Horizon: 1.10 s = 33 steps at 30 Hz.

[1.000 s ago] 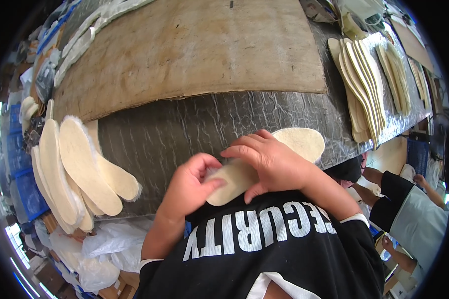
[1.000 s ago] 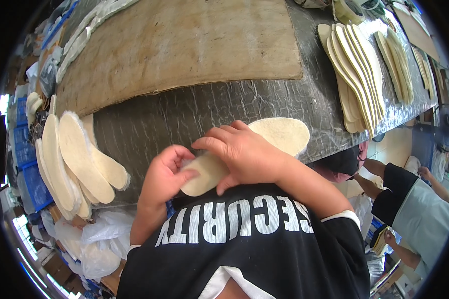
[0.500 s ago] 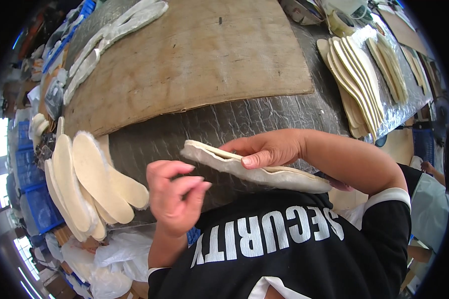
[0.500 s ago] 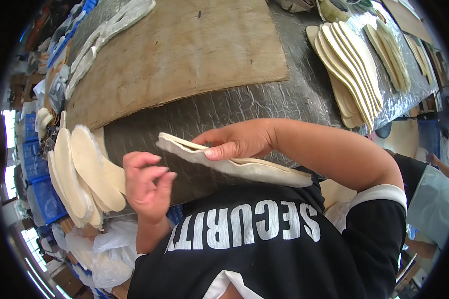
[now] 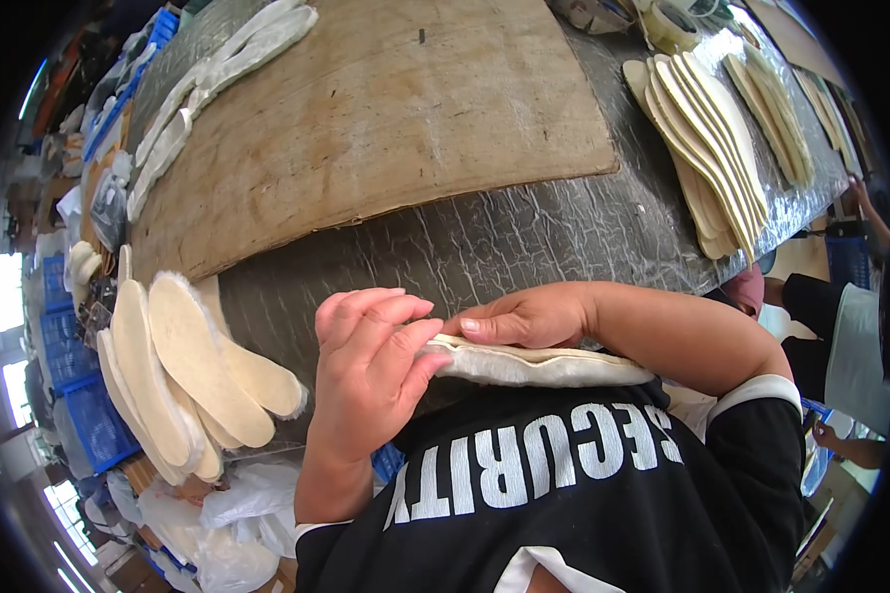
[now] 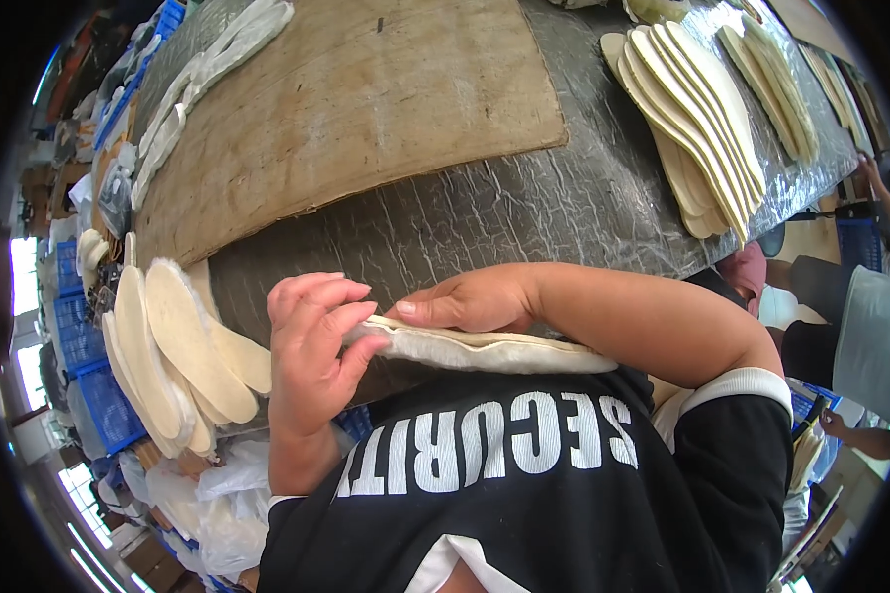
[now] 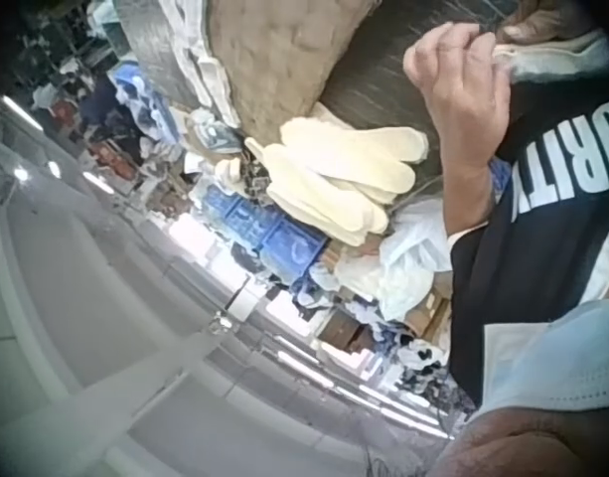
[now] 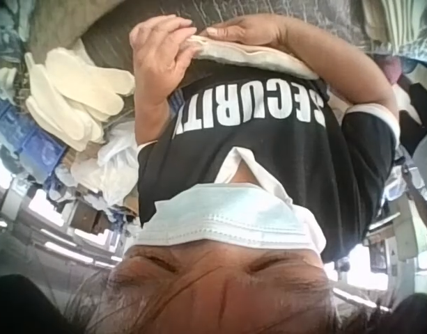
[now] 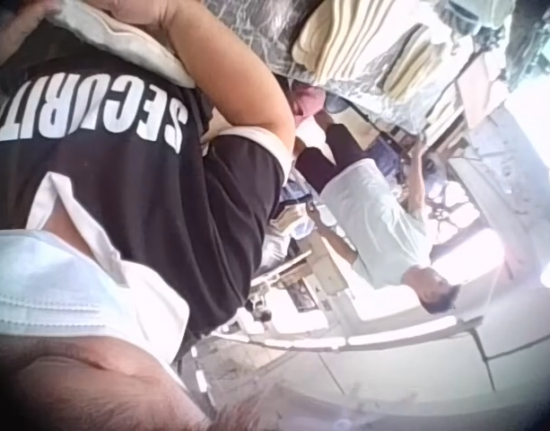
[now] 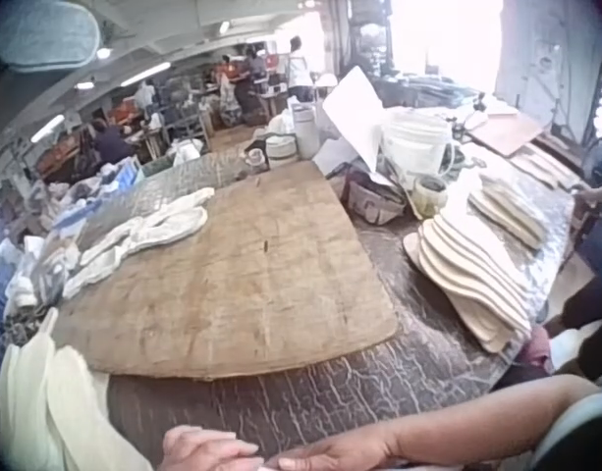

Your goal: Layering and wrapping textile or foam materials around shoe insole components on a factory assembly line.

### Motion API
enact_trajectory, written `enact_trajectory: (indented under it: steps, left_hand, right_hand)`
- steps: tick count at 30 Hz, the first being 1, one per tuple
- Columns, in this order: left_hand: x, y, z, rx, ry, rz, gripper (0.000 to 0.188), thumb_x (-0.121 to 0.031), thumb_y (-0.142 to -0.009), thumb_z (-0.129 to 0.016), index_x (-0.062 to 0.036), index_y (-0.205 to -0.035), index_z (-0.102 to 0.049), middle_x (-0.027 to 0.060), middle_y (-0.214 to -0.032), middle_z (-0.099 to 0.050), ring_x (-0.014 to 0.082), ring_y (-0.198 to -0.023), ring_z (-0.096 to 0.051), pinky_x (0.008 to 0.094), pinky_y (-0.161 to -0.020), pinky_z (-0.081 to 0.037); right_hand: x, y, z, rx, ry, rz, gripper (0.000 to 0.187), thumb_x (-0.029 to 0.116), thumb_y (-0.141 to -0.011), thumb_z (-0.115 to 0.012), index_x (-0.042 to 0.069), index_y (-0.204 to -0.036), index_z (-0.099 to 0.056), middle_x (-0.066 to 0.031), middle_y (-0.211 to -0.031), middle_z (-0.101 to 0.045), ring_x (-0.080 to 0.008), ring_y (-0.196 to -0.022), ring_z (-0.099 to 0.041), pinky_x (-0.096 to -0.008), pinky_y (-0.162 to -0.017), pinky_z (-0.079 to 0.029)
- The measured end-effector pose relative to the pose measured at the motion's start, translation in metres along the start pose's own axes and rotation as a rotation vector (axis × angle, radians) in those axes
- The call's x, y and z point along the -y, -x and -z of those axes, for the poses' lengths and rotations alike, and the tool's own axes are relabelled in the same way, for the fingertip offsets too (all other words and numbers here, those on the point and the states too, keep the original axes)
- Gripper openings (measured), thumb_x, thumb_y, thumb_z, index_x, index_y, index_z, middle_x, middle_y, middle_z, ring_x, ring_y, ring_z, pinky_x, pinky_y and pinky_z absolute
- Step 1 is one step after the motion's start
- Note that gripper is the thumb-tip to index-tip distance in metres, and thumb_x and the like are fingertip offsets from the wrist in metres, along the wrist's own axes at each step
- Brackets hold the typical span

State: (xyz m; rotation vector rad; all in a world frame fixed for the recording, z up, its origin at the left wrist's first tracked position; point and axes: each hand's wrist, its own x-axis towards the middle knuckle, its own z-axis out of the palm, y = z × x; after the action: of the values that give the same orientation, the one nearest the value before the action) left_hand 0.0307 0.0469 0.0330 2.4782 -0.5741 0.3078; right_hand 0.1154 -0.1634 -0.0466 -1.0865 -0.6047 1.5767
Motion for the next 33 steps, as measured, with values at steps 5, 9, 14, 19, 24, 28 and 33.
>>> enact_trajectory:
  steps: [5,9,14,19,24,28,33]
  left_hand:
    - [0.006,0.004,-0.004,0.13,0.052,-0.02,0.03,-0.022,-0.071,-0.078,-0.0057,-0.094,-0.067,0.0064,-0.091,-0.067,0.0267,-0.09,-0.062,0.0484,-0.094,-0.039]
    - [0.022,0.012,-0.008,0.158,0.151,0.015,0.024,-0.02,-0.071,-0.078,-0.0044,-0.086,-0.067,0.007,-0.082,-0.066,0.0266,-0.082,-0.061,0.0474,-0.092,-0.039]
    - [0.045,0.036,-0.017,0.101,0.271,0.177,0.019,-0.014,-0.073,-0.077,-0.0017,-0.082,-0.065,0.0089,-0.08,-0.065,0.0273,-0.08,-0.059,0.0393,-0.084,-0.043]
    - [0.04,0.049,-0.022,0.076,0.306,0.274,0.019,-0.014,-0.075,-0.076,-0.0006,-0.082,-0.064,0.0096,-0.081,-0.065,0.0275,-0.081,-0.059,0.0365,-0.079,-0.045]
    - [0.038,0.053,-0.022,0.088,0.324,0.31,0.019,-0.014,-0.076,-0.076,-0.0002,-0.083,-0.064,0.0099,-0.082,-0.065,0.0277,-0.082,-0.059,0.0367,-0.08,-0.045]
    - [0.039,0.056,-0.024,0.094,0.333,0.324,0.02,-0.015,-0.076,-0.075,-0.0001,-0.084,-0.064,0.0102,-0.082,-0.065,0.0282,-0.083,-0.059,0.0372,-0.08,-0.044]
    - [0.03,0.046,-0.021,0.109,0.251,0.284,0.029,-0.022,-0.074,-0.077,-0.0007,-0.091,-0.066,0.0104,-0.085,-0.065,0.0296,-0.085,-0.059,0.0397,-0.084,-0.044]
  right_hand:
    - [0.008,-0.003,-0.007,-0.05,0.036,-0.136,0.071,0.062,-0.099,-0.036,0.007,-0.142,-0.049,-0.0146,-0.134,-0.055,-0.0202,-0.12,-0.053,-0.0332,-0.098,-0.046]
    - [0.002,-0.002,0.004,0.065,-0.096,-0.145,0.072,0.062,-0.094,-0.052,0.005,-0.137,-0.054,-0.0155,-0.127,-0.06,-0.0208,-0.11,-0.059,-0.0341,-0.091,-0.05]
    - [0.049,0.023,0.01,-0.009,0.636,-0.142,0.062,0.044,-0.077,-0.076,0.004,-0.123,-0.064,-0.0154,-0.108,-0.07,-0.0269,-0.099,-0.067,-0.037,-0.085,-0.051]
    - [0.059,0.02,-0.015,-0.321,1.071,-0.178,0.041,0.037,-0.072,-0.079,0.011,-0.102,-0.072,-0.0128,-0.09,-0.072,-0.0318,-0.089,-0.068,-0.0413,-0.078,-0.053]
    - [0.046,0.016,-0.022,-0.419,1.103,-0.121,0.035,0.04,-0.074,-0.077,0.012,-0.094,-0.07,-0.0098,-0.08,-0.071,-0.0307,-0.081,-0.069,-0.0422,-0.073,-0.053]
    - [0.038,0.015,-0.021,-0.447,1.114,-0.027,0.031,0.038,-0.076,-0.076,0.012,-0.092,-0.07,-0.0097,-0.076,-0.07,-0.0309,-0.077,-0.068,-0.0422,-0.071,-0.052]
    - [0.025,0.013,-0.016,-0.477,1.128,0.074,0.025,0.034,-0.077,-0.075,0.012,-0.087,-0.07,-0.0102,-0.074,-0.069,-0.0315,-0.074,-0.068,-0.0422,-0.07,-0.052]
